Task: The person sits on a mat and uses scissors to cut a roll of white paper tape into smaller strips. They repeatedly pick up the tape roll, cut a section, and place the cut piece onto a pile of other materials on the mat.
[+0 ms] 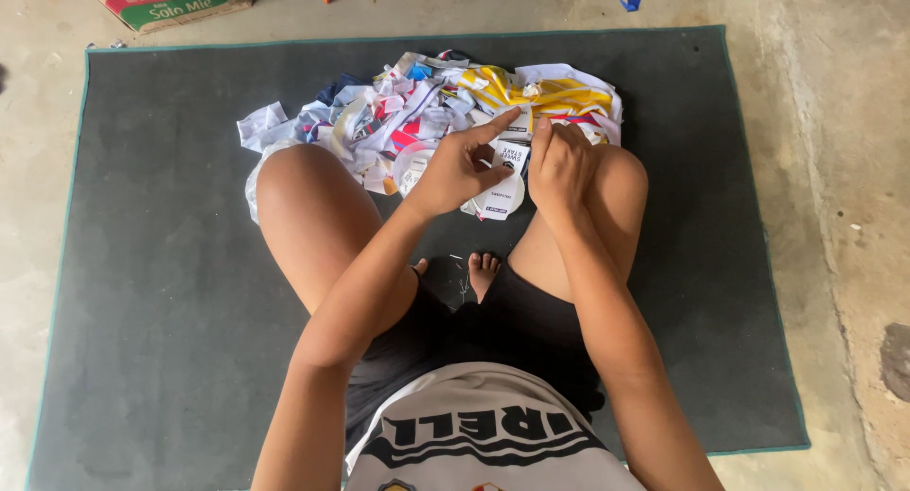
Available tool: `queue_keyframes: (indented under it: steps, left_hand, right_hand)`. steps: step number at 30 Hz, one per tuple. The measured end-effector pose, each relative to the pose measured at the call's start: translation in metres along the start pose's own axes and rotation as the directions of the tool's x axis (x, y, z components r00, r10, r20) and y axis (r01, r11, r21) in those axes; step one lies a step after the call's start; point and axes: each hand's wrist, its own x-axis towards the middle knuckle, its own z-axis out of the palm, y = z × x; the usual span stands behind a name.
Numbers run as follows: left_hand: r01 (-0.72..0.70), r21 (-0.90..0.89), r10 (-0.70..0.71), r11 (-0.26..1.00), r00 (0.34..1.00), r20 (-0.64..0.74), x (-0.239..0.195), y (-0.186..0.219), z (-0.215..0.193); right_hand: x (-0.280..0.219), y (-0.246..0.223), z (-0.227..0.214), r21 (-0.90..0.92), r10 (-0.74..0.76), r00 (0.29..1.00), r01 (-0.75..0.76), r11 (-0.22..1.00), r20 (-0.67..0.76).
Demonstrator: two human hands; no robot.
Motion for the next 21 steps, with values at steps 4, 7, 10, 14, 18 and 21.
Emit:
queue_keyframes:
  steps: [4, 7, 10, 14, 18, 21]
  left_hand:
    - [0.031, -0.013, -0.031, 0.999, 0.999, 0.007, 0.002, 0.013, 0.000]
    - [0.034, -0.030, -0.034, 0.999, 0.999, 0.003, 0.003, 0.012, -0.003]
    - [0.032, -0.028, -0.033, 0.999, 0.999, -0.008, 0.002, 0.023, -0.005]
    - [0.020, 0.015, -0.020, 1.000, 1.000, 0.000, 0.002, 0.040, -0.005]
    - [0.026, 0.057, -0.029, 0.998, 0.998, 0.060, 0.002, 0.032, 0.001]
    - [0.037, 0.077, -0.043, 0.996, 0.996, 0.080, 0.005, 0.011, 0.001]
  right_hand:
    - [-0.006, 0.008, 0.011, -0.043, 0.044, 0.998, -0.042, 0.998, 0.044]
    - [-0.008, 0.015, 0.016, 0.059, 0.162, 0.982, -0.168, 0.984, 0.100]
    - [-0.010, 0.021, 0.013, 0.326, 0.425, 0.848, -0.518, 0.791, 0.318]
    - [-0.010, 0.030, 0.019, 0.636, 0.507, 0.720, -0.679, 0.368, 0.475]
    - [-0.019, 0.049, 0.042, 0.759, 0.357, 0.750, -0.634, 0.148, 0.557]
    - [-0.027, 0.051, 0.051, 0.752, 0.429, 0.684, -0.659, 0.017, 0.590]
